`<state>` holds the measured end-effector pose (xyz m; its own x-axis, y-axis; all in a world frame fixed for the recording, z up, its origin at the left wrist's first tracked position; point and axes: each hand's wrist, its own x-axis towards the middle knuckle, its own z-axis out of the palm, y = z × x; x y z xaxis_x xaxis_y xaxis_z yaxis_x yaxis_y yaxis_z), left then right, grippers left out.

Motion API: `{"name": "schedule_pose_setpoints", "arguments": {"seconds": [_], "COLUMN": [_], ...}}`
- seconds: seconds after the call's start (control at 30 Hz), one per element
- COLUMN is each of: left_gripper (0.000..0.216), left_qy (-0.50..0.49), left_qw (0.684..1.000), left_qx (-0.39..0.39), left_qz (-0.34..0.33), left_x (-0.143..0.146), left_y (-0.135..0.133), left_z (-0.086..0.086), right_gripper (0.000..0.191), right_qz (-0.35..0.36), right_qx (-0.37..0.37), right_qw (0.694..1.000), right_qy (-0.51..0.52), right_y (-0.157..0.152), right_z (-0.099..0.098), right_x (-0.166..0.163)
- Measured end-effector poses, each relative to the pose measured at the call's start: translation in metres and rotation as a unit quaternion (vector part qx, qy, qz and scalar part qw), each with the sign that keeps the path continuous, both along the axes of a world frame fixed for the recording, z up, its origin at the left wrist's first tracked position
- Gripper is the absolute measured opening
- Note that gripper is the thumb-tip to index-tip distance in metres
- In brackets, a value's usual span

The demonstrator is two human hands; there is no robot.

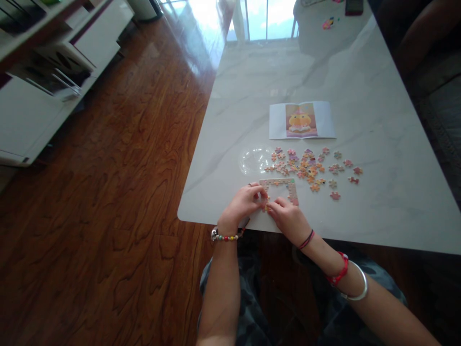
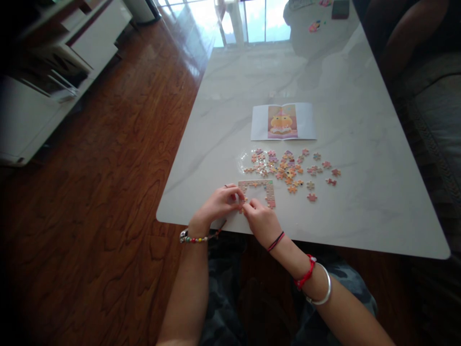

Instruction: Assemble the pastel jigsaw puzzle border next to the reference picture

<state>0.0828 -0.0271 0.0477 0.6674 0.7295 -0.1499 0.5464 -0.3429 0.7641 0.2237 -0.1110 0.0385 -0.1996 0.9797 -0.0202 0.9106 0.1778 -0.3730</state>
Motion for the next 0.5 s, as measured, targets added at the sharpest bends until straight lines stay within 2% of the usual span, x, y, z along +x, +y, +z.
{"name": "schedule_pose_setpoints", "arguments": {"seconds": [0.23, 0.5], "left_gripper": [0.007, 0.008], "left_qy": [-0.008, -0.009], "left_qw": [1.0, 1.0], "left_qx": [0.001, -0.004], "left_qz": [-0.011, -0.009], "left_x": [-0.001, -0.003], "left_y": [0.0, -0.001], "left_z": [-0.001, 0.0], "right_gripper": [0.028, 0.031], "right_qz": [0.066, 0.033], "right_qx": [0.015, 0.026], "right_qw": [0.992, 0.999], "right_qy": [-0.105, -0.018], "right_y": [-0.016, -0.016], "right_z": [0.006, 0.002], "right_x": [-0.01, -0.006]}}
